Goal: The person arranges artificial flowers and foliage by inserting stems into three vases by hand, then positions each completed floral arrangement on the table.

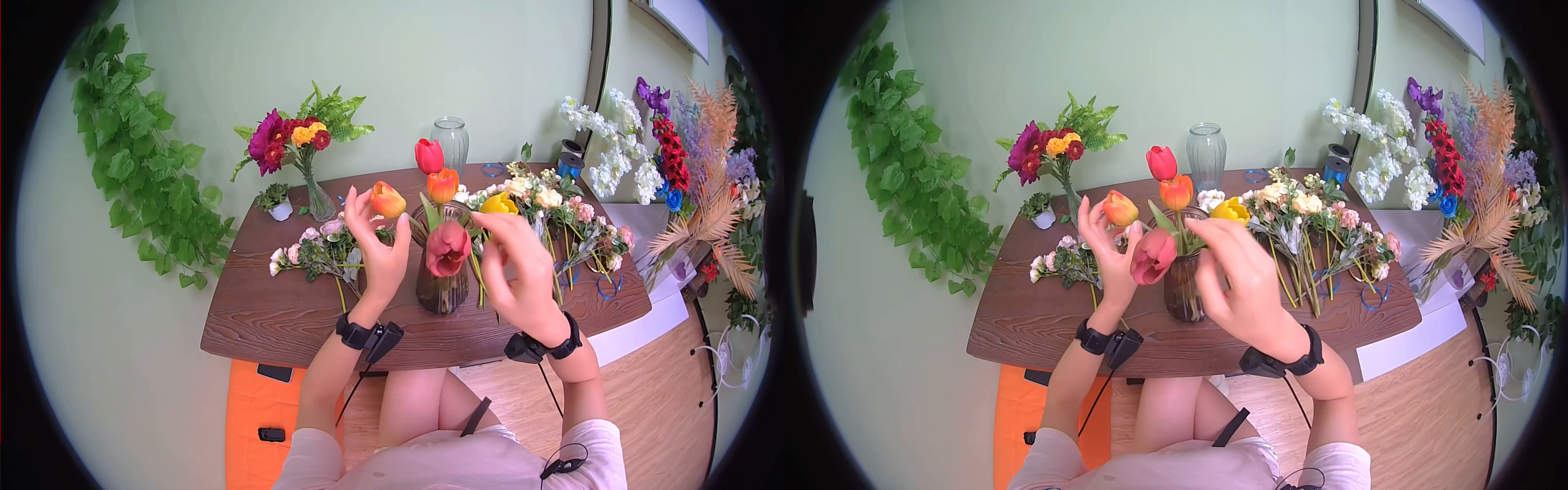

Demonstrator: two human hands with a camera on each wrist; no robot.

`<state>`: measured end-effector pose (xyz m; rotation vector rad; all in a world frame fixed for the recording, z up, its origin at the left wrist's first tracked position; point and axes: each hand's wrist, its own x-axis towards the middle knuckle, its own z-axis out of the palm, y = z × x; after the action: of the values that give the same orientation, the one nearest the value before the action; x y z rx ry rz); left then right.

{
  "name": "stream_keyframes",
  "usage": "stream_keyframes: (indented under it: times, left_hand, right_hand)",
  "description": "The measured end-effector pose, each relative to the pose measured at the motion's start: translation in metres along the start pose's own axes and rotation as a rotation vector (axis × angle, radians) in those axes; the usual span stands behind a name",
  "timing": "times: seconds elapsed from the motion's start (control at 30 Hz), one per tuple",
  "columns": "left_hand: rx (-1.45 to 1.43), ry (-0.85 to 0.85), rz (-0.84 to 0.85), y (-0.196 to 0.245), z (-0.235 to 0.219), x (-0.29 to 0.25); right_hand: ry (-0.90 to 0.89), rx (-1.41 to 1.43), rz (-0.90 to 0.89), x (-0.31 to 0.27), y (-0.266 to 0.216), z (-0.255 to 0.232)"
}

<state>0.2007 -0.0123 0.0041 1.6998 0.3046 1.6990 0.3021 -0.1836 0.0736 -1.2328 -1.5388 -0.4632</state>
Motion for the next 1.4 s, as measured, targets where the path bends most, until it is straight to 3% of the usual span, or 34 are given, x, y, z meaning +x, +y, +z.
stream_keyframes:
  times: [0.1, 0.17, 0.23, 0.3, 0.37, 0.4, 0.43, 0.57, 0.73, 0.9, 1.03, 1.23, 1.4]
  left_hand:
    - [0.258, 0.055, 0.123, 0.007, -0.004, -0.004]
    - [0.395, 0.074, 0.154, 0.014, -0.004, -0.006]
    - [0.439, 0.080, 0.297, 0.019, -0.002, -0.008]
    - [0.428, 0.051, 0.302, 0.022, -0.002, -0.012]
    - [0.417, 0.020, 0.309, 0.022, -0.002, -0.013]
    - [0.470, -0.057, 0.349, 0.024, -0.001, -0.010]
    - [0.523, -0.133, 0.389, 0.027, 0.000, -0.008]
    - [0.530, -0.164, 0.329, 0.042, 0.013, -0.012]
    - [0.559, -0.130, 0.237, 0.050, 0.023, -0.014]
    - [0.594, -0.155, 0.295, 0.043, 0.021, -0.013]
    - [0.518, -0.147, 0.188, 0.042, 0.022, -0.013]
    - [0.412, -0.194, 0.126, 0.052, 0.031, -0.014]
    - [0.441, -0.163, 0.179, 0.051, 0.030, -0.013]
  right_hand:
    - [0.194, 0.037, 0.075, -0.002, 0.012, -0.010]
    - [0.332, 0.257, 0.251, -0.004, 0.037, -0.007]
    - [0.384, 0.427, 0.414, -0.001, 0.066, -0.003]
    - [0.264, 0.505, 0.569, 0.003, 0.095, 0.005]
    - [0.089, 0.534, 0.582, 0.000, 0.125, 0.021]
    - [0.088, 0.538, 0.581, 0.002, 0.128, 0.027]
    - [-0.031, 0.568, 0.573, 0.003, 0.129, 0.034]
    - [-0.363, 0.534, 0.646, 0.019, 0.121, 0.045]
    - [-0.418, 0.744, 0.553, 0.024, 0.130, 0.064]
    - [-0.428, 0.885, 0.593, 0.024, 0.130, 0.069]
    - [-0.484, 0.893, 0.644, 0.028, 0.127, 0.067]
    - [-0.516, 0.639, 0.571, 0.035, 0.124, 0.064]
    - [-0.344, 0.417, 0.324, 0.028, 0.134, 0.074]
